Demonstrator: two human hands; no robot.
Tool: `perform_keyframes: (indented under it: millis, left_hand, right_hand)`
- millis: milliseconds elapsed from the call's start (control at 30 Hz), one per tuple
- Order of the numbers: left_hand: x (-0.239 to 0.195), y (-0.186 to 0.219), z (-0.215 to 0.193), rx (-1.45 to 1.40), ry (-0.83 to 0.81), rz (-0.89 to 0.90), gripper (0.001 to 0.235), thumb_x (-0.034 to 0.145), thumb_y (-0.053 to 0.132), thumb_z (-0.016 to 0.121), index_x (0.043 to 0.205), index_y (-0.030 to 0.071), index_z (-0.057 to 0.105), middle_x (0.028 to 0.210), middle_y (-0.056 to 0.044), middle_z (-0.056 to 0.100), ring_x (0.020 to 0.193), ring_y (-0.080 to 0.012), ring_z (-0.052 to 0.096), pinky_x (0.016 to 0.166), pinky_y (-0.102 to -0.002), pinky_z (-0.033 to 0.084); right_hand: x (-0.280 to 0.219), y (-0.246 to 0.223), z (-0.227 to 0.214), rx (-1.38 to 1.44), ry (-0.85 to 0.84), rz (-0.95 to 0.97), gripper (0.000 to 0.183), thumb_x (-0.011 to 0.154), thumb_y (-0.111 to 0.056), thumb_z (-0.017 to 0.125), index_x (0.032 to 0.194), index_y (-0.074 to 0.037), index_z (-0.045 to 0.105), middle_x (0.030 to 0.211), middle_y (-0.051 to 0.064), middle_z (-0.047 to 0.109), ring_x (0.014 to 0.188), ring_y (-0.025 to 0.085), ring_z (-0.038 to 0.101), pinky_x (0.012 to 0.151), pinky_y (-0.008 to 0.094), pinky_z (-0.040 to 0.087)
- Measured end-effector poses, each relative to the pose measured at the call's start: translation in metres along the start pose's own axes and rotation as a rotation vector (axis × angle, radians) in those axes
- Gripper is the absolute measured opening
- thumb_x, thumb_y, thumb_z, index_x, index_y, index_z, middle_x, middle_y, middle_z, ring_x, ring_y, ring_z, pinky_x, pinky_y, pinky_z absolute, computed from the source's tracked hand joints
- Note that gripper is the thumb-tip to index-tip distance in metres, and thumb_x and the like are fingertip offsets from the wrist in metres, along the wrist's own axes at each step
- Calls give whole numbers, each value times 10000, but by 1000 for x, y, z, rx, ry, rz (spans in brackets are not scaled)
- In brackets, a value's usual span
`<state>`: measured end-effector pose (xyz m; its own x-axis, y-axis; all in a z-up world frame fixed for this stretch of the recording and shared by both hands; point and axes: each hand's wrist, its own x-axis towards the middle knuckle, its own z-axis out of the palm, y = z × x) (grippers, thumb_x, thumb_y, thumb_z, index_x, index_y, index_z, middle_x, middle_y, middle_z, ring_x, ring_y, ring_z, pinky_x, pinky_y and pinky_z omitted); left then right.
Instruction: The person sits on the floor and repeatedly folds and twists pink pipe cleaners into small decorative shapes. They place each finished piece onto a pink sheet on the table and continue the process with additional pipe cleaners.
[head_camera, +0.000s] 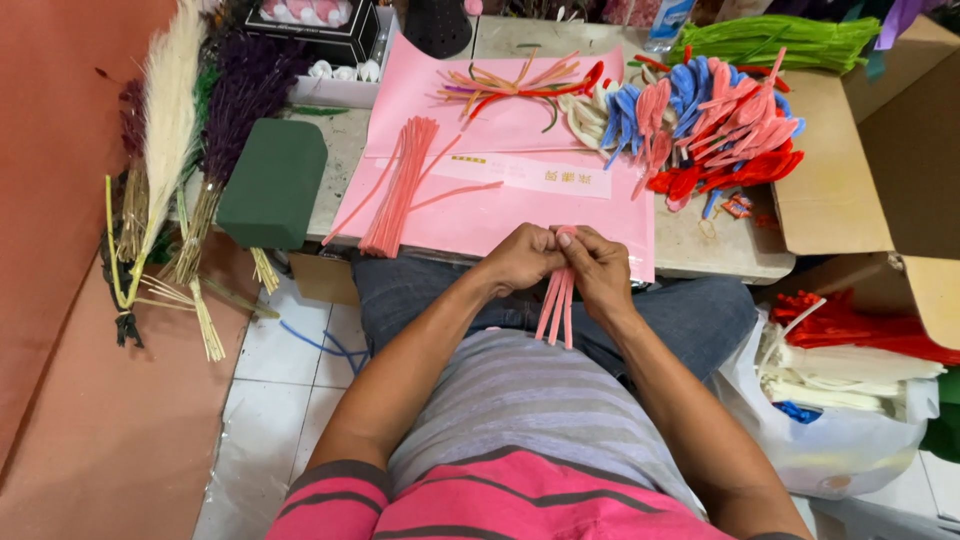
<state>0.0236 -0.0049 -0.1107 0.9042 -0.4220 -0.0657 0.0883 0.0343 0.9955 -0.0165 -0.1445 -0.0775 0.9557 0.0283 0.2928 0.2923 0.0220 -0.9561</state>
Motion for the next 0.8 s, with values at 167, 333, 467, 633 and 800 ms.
perform_keyframes:
  millis: [167,333,467,633,800]
  left_hand:
    - [1,5,7,86,22,53,168,879,54,645,720,83,688,582,41,554,556,-57,459,520,-175,347]
    - [-15,33,13,116,11,43,172,888,56,624,738,89,703,612,48,545,584,-66,449,544,-186,355]
    - [-28,54,20,133,-2,45,170,905,50,581,787,68,703,670,51,528,639,-90,450,589,-205,378]
    - [-28,47,24,149,-3,65,154,888,33,550,833,70,689,704,53,554,679,-100,501,649,-224,416]
    - [-24,29,18,225,-19,91,184,871,18,540,923,82,704,750,29,628,732,-123,563,706,-287,491]
  right_hand:
    - [1,7,-1,-42,41,6,137,1002,-138,712,1051,-54,807,1008,88,753,963,161,639,897,374,516]
    - [0,12,-1,-25,46,10,132,995,-131,710,1031,-61,816,996,75,767,951,150,640,897,374,523]
    - [1,24,-3,-86,88,-34,127,980,-107,706,986,-55,821,959,75,778,929,156,675,871,360,532]
    - [-1,29,-2,-126,133,-103,138,980,-84,693,945,-65,826,917,60,780,896,151,695,847,343,542]
    - [2,34,-4,-186,153,-195,138,973,-77,696,915,-82,821,900,57,783,882,176,731,823,335,548]
